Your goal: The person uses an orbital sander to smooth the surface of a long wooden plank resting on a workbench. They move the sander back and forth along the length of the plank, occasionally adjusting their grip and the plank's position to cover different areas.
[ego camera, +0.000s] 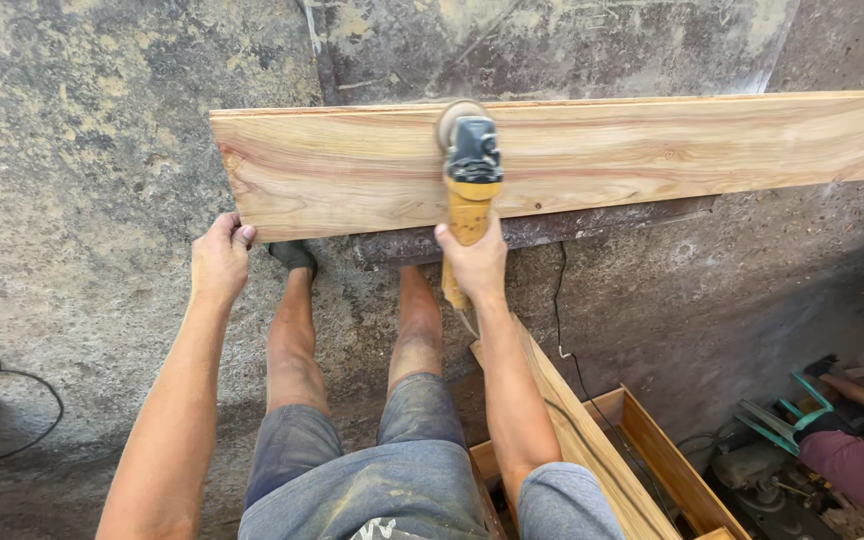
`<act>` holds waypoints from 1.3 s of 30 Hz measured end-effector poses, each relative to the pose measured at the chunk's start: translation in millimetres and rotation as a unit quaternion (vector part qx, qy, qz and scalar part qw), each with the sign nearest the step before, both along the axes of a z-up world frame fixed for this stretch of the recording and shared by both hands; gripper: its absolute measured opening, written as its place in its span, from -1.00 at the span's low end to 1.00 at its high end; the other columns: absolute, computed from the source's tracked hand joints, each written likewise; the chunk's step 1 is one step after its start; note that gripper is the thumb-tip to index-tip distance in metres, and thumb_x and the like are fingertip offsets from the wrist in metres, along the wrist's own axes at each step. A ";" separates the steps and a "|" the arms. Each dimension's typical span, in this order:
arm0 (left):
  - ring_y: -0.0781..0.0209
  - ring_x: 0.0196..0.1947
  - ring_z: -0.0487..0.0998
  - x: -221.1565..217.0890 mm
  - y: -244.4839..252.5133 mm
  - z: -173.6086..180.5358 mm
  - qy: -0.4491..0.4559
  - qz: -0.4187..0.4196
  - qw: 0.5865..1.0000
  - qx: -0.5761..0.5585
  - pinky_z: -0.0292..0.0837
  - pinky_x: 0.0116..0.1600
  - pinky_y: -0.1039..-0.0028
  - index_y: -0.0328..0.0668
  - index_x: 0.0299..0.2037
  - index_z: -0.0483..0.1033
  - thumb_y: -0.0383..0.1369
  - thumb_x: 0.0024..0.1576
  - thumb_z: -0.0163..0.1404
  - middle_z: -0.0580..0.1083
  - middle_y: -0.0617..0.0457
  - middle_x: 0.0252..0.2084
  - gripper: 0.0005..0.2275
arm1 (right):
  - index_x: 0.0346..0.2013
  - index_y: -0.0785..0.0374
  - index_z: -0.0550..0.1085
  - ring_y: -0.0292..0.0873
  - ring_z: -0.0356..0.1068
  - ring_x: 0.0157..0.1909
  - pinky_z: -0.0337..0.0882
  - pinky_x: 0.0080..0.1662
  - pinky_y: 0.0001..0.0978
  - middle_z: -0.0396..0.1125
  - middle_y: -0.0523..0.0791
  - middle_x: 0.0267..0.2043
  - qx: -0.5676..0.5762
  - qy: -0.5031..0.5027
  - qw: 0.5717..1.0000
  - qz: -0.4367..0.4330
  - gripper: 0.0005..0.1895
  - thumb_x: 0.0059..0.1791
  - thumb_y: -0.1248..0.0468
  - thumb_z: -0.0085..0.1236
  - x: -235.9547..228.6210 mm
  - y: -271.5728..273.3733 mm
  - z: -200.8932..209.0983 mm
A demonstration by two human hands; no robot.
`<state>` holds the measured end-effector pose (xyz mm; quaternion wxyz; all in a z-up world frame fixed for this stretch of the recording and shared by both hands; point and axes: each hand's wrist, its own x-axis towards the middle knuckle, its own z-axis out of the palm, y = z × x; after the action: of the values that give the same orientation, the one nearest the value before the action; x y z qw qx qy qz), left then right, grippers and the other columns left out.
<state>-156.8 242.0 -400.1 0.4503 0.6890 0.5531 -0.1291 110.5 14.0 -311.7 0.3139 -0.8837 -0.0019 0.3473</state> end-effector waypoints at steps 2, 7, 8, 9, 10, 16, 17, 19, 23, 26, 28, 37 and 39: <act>-0.13 -0.21 0.62 -0.4 0.0 -0.7 0.037 -0.016 0.999 0.000 0.46 -0.06 0.15 -0.22 0.06 0.55 -0.31 0.30 0.03 0.58 -0.24 -0.24 -0.78 | 0.02 0.35 0.42 -0.08 0.57 -0.10 0.55 -0.01 -0.20 0.53 0.03 -0.11 -0.010 -0.014 1.000 -0.022 -0.45 -0.14 0.12 0.36 11.5 -9.9 2.0; -0.06 -0.21 0.63 -1.3 -1.1 -4.7 0.027 -0.017 0.999 0.012 0.47 -0.04 0.19 -0.26 0.08 0.54 -0.34 0.30 0.01 0.59 -0.22 -0.22 -0.78 | 0.11 0.28 0.34 -0.09 0.56 -0.07 0.51 -0.01 -0.20 0.50 -0.01 -0.07 -0.010 0.049 0.998 -0.047 -0.38 -0.17 0.15 0.34 10.7 -1.2 7.4; -0.02 -0.21 0.65 -3.4 -1.6 -5.4 0.019 -0.004 1.000 0.006 0.48 -0.04 0.22 -0.25 0.09 0.53 -0.35 0.30 0.00 0.59 -0.20 -0.22 -0.77 | 0.15 0.24 0.31 -0.10 0.55 -0.06 0.49 0.00 -0.20 0.49 -0.03 -0.04 -0.008 0.074 0.996 -0.050 -0.33 -0.18 0.15 0.35 2.6 4.9 7.3; -0.01 -0.22 0.64 -5.1 -2.4 -6.5 0.026 -0.005 1.000 0.009 0.47 -0.04 0.22 -0.26 0.09 0.54 -0.35 0.30 0.00 0.60 -0.19 -0.23 -0.77 | 0.08 0.27 0.34 -0.08 0.57 -0.07 0.52 0.01 -0.20 0.51 -0.02 -0.07 0.004 0.074 0.997 -0.004 -0.38 -0.17 0.12 0.35 -5.5 10.7 6.9; 0.00 -0.22 0.64 -6.4 -3.1 -7.3 0.034 -0.007 0.999 0.010 0.47 -0.04 0.23 -0.27 0.08 0.54 -0.35 0.30 0.01 0.60 -0.18 -0.23 -0.78 | 0.02 0.29 0.37 -0.06 0.58 -0.07 0.54 0.01 -0.20 0.52 0.00 -0.10 0.016 0.075 0.996 0.042 -0.42 -0.17 0.09 0.36 -12.7 15.5 6.5; 0.10 -0.25 0.65 -8.8 -3.0 -12.6 0.021 0.015 1.000 0.014 0.49 -0.06 0.29 -0.32 0.08 0.53 -0.39 0.31 0.01 0.60 -0.16 -0.23 -0.78 | 0.01 0.32 0.39 0.05 0.57 -0.08 0.53 -0.01 -0.17 0.52 0.11 -0.15 0.053 0.034 0.992 0.105 -0.39 -0.17 0.04 0.37 -22.8 16.7 2.8; 0.10 -0.25 0.64 -9.3 -3.3 -12.6 0.020 0.016 1.000 0.016 0.49 -0.06 0.30 -0.33 0.08 0.53 -0.40 0.31 0.02 0.60 -0.17 -0.23 -0.79 | 0.02 0.32 0.38 0.03 0.57 -0.07 0.53 -0.02 -0.18 0.52 0.10 -0.15 0.051 0.038 0.994 0.086 -0.39 -0.16 0.04 0.37 -18.8 11.6 1.7; 0.09 -0.25 0.64 -12.5 -5.9 -10.4 0.036 -0.004 0.999 0.024 0.49 -0.06 0.28 -0.33 0.08 0.54 -0.40 0.33 0.01 0.60 -0.18 -0.23 -0.79 | 0.04 0.32 0.37 0.00 0.58 -0.07 0.54 -0.02 -0.19 0.51 0.08 -0.13 0.043 0.046 0.997 0.052 -0.39 -0.15 0.05 0.36 -7.0 -5.5 1.2; 0.10 -0.26 0.66 -4.6 -2.1 -11.7 0.046 0.015 0.999 0.016 0.49 -0.08 0.29 -0.31 0.08 0.54 -0.39 0.30 0.01 0.59 -0.16 -0.23 -0.78 | 0.03 0.33 0.37 -0.06 0.57 -0.07 0.53 0.00 -0.22 0.52 0.05 -0.11 0.029 0.019 0.999 0.011 -0.40 -0.16 0.09 0.38 20.7 -26.6 1.1; 0.05 -0.26 0.64 -7.6 -4.2 -11.1 0.058 -0.022 0.997 0.041 0.46 -0.06 0.24 -0.30 0.08 0.56 -0.39 0.31 0.03 0.59 -0.18 -0.27 -0.79 | 0.03 0.32 0.38 -0.09 0.57 -0.08 0.55 0.00 -0.24 0.52 0.03 -0.11 0.003 0.033 0.999 -0.039 -0.44 -0.14 0.10 0.35 34.0 -35.1 2.2; 0.06 -0.27 0.63 -7.6 -5.5 -12.1 0.054 -0.010 0.998 0.036 0.47 -0.06 0.25 -0.29 0.08 0.55 -0.39 0.31 0.02 0.59 -0.15 -0.28 -0.79 | 0.00 0.33 0.39 -0.08 0.59 -0.10 0.56 -0.02 -0.22 0.53 0.04 -0.13 -0.012 0.022 0.999 -0.046 -0.46 -0.13 0.10 0.35 38.4 -35.2 3.5; 0.09 -0.28 0.62 -9.1 -0.8 -10.3 0.071 -0.015 0.997 0.027 0.46 -0.07 0.28 -0.29 0.04 0.56 -0.38 0.32 0.00 0.59 -0.12 -0.30 -0.81 | 0.03 0.32 0.36 -0.05 0.56 -0.07 0.59 0.02 -0.13 0.50 0.05 -0.09 0.010 0.099 0.991 0.094 -0.40 -0.13 0.06 0.37 23.9 -16.6 -1.3; 0.11 -0.27 0.63 -13.5 -3.4 -9.6 0.070 -0.015 0.997 0.027 0.46 -0.08 0.29 -0.30 0.04 0.56 -0.38 0.33 0.00 0.59 -0.12 -0.28 -0.82 | 0.10 0.31 0.34 -0.07 0.56 -0.04 0.57 0.03 -0.15 0.49 0.03 -0.04 0.018 0.098 0.994 0.033 -0.37 -0.14 0.07 0.36 36.4 -30.2 -2.2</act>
<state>-170.3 238.6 -409.7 0.3897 0.6983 0.5763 -0.1686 147.0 -16.2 -313.9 0.3169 -0.8390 -0.0070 0.4422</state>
